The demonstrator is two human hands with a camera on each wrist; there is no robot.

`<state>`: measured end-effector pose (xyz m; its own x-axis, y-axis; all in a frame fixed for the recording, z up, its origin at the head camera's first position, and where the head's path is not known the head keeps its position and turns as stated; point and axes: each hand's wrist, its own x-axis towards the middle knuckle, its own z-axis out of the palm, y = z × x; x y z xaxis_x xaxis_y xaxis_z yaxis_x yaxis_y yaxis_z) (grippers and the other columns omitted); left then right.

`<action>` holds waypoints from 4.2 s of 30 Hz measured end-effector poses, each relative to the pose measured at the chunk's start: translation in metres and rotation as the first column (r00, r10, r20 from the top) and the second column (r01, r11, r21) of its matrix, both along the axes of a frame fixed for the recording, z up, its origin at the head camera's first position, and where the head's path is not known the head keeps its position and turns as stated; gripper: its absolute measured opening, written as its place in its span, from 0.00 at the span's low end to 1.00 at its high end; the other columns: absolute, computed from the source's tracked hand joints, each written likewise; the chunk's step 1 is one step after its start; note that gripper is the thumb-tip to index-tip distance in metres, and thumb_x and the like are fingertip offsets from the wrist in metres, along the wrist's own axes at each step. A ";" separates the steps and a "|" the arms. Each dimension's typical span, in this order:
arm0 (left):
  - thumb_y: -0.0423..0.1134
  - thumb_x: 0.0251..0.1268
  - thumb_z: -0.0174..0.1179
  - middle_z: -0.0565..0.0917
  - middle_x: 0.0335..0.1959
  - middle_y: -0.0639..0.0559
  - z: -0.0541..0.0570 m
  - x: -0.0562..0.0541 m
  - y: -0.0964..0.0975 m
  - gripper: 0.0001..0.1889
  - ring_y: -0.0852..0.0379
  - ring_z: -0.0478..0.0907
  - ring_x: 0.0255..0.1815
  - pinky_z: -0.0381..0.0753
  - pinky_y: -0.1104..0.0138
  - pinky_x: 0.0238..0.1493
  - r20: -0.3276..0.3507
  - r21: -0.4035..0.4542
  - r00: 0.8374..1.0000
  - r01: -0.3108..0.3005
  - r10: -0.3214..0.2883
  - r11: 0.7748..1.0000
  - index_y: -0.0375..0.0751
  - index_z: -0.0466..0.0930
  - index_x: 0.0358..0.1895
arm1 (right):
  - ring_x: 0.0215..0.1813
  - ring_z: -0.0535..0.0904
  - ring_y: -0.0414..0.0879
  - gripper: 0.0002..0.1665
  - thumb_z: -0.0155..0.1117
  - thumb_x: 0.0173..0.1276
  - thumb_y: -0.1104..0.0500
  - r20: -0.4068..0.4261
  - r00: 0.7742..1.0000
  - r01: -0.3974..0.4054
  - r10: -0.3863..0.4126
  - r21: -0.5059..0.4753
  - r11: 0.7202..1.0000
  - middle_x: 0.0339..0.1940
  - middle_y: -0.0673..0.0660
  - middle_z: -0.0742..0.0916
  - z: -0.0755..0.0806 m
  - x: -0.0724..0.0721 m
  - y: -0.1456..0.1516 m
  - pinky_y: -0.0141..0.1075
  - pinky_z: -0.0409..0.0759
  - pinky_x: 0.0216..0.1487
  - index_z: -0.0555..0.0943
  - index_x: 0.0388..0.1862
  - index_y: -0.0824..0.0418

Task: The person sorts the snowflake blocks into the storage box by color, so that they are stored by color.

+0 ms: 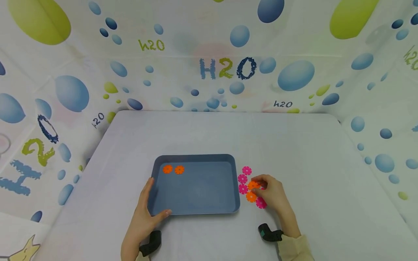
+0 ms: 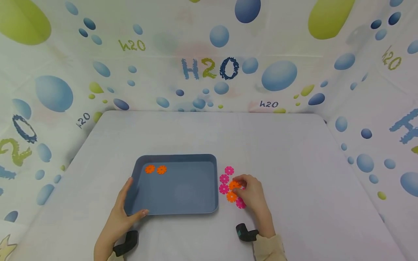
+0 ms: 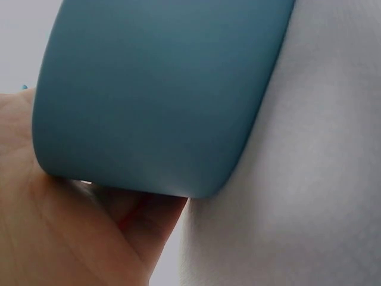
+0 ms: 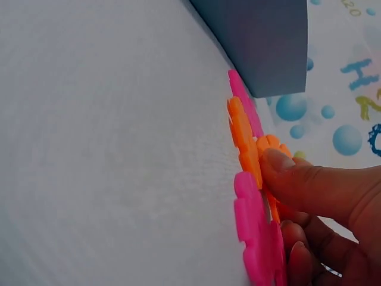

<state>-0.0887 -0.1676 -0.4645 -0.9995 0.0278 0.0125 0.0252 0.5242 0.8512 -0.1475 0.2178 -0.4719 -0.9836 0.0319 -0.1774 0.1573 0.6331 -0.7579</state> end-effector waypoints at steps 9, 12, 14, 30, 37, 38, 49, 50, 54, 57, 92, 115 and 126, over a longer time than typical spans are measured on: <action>0.37 0.46 0.76 0.44 0.79 0.35 0.000 0.000 0.000 0.59 0.27 0.42 0.77 0.49 0.30 0.66 -0.001 0.000 1.000 -0.002 0.002 1.000 0.50 0.42 0.79 | 0.35 0.75 0.45 0.11 0.66 0.62 0.65 -0.002 1.000 -0.018 0.018 -0.038 0.999 0.32 0.55 0.84 0.002 -0.003 0.007 0.28 0.76 0.34 0.84 0.44 0.60; 0.37 0.46 0.76 0.44 0.79 0.35 0.000 0.000 0.000 0.59 0.27 0.42 0.77 0.48 0.30 0.67 -0.001 0.006 1.000 0.001 -0.001 1.000 0.50 0.42 0.79 | 0.37 0.77 0.45 0.12 0.64 0.65 0.64 0.014 1.000 0.025 -0.024 -0.107 0.994 0.36 0.57 0.84 0.004 -0.005 0.010 0.27 0.77 0.36 0.83 0.47 0.62; 0.37 0.46 0.76 0.44 0.79 0.35 0.000 0.000 0.000 0.59 0.28 0.41 0.77 0.48 0.30 0.67 0.000 0.009 1.000 0.003 -0.003 1.000 0.49 0.42 0.79 | 0.40 0.77 0.44 0.14 0.63 0.67 0.62 0.035 0.997 0.075 -0.070 -0.176 0.982 0.40 0.58 0.84 0.007 -0.007 0.013 0.26 0.78 0.38 0.81 0.51 0.63; 0.37 0.46 0.76 0.44 0.79 0.35 -0.002 0.000 -0.001 0.59 0.28 0.42 0.77 0.48 0.30 0.67 -0.003 0.006 1.000 0.003 -0.003 1.000 0.50 0.42 0.79 | 0.41 0.85 0.38 0.24 0.58 0.73 0.58 0.180 0.952 0.303 -0.247 -0.659 0.688 0.33 0.42 0.84 0.038 -0.034 0.010 0.24 0.83 0.45 0.68 0.62 0.66; 0.36 0.46 0.76 0.44 0.79 0.35 -0.002 0.001 -0.001 0.59 0.28 0.42 0.77 0.48 0.31 0.68 -0.013 0.018 1.000 0.000 0.000 1.000 0.49 0.42 0.79 | 0.39 0.84 0.35 0.23 0.58 0.73 0.59 0.202 0.951 0.306 -0.233 -0.701 0.645 0.31 0.42 0.84 0.045 -0.049 -0.003 0.23 0.82 0.45 0.69 0.63 0.65; 0.36 0.46 0.76 0.44 0.79 0.35 -0.003 0.001 -0.001 0.59 0.28 0.42 0.77 0.48 0.31 0.68 -0.016 0.018 1.000 0.000 0.000 1.000 0.50 0.42 0.79 | 0.38 0.84 0.34 0.23 0.58 0.73 0.59 0.204 0.951 0.306 -0.231 -0.707 0.638 0.31 0.42 0.84 0.047 -0.052 -0.006 0.22 0.82 0.44 0.69 0.63 0.65; 0.36 0.47 0.75 0.44 0.79 0.34 -0.004 0.004 -0.002 0.59 0.27 0.43 0.76 0.50 0.30 0.67 -0.028 0.022 1.000 0.000 0.000 1.000 0.50 0.42 0.79 | 0.33 0.84 0.33 0.25 0.58 0.72 0.61 0.217 0.960 0.281 -0.179 -0.755 0.592 0.30 0.43 0.84 0.060 -0.078 -0.041 0.21 0.80 0.38 0.69 0.66 0.65; 0.36 0.47 0.75 0.44 0.79 0.34 -0.004 0.004 -0.002 0.59 0.27 0.43 0.76 0.50 0.30 0.66 -0.028 0.022 1.000 0.000 0.001 1.000 0.50 0.42 0.79 | 0.33 0.84 0.33 0.25 0.58 0.72 0.61 0.216 0.961 0.277 -0.173 -0.756 0.593 0.31 0.44 0.84 0.061 -0.080 -0.044 0.21 0.80 0.37 0.69 0.66 0.65; 0.37 0.47 0.75 0.44 0.79 0.34 -0.004 0.003 -0.003 0.59 0.27 0.43 0.76 0.50 0.30 0.66 -0.029 0.013 1.000 0.003 -0.003 1.000 0.49 0.42 0.79 | 0.34 0.84 0.33 0.25 0.58 0.72 0.61 0.229 0.961 0.276 -0.156 -0.754 0.597 0.34 0.45 0.84 0.066 -0.085 -0.054 0.21 0.79 0.37 0.70 0.67 0.62; 0.38 0.47 0.75 0.45 0.79 0.34 -0.004 0.002 -0.004 0.59 0.27 0.43 0.76 0.51 0.30 0.66 -0.030 0.008 1.000 0.009 -0.008 1.000 0.50 0.42 0.79 | 0.34 0.85 0.33 0.25 0.58 0.72 0.60 0.229 0.963 0.269 -0.144 -0.748 0.607 0.34 0.45 0.84 0.068 -0.088 -0.062 0.21 0.79 0.37 0.70 0.67 0.62; 0.40 0.47 0.76 0.45 0.79 0.34 -0.006 -0.001 0.004 0.59 0.27 0.43 0.76 0.50 0.30 0.67 -0.018 0.003 1.000 -0.001 0.001 1.000 0.51 0.42 0.79 | 0.29 0.84 0.34 0.17 0.65 0.67 0.61 0.296 0.954 0.236 -0.052 -0.631 0.739 0.31 0.54 0.89 0.029 -0.080 -0.162 0.25 0.77 0.29 0.64 0.38 0.59; 0.37 0.47 0.76 0.45 0.79 0.34 -0.007 0.001 0.001 0.58 0.27 0.44 0.76 0.51 0.31 0.67 -0.049 0.000 0.999 -0.005 0.005 1.000 0.48 0.43 0.79 | 0.27 0.87 0.43 0.18 0.68 0.62 0.66 0.232 0.973 0.121 -0.016 -0.444 0.888 0.36 0.68 0.89 0.011 -0.074 -0.179 0.29 0.82 0.24 0.72 0.48 0.69; 0.36 0.47 0.75 0.45 0.79 0.34 -0.009 0.000 0.000 0.59 0.27 0.44 0.76 0.51 0.31 0.66 -0.063 -0.005 0.998 -0.001 0.001 1.000 0.51 0.43 0.79 | 0.20 0.84 0.39 0.15 0.69 0.61 0.66 0.231 0.972 0.135 -0.032 -0.445 0.885 0.30 0.67 0.89 0.008 -0.077 -0.179 0.30 0.82 0.22 0.71 0.39 0.66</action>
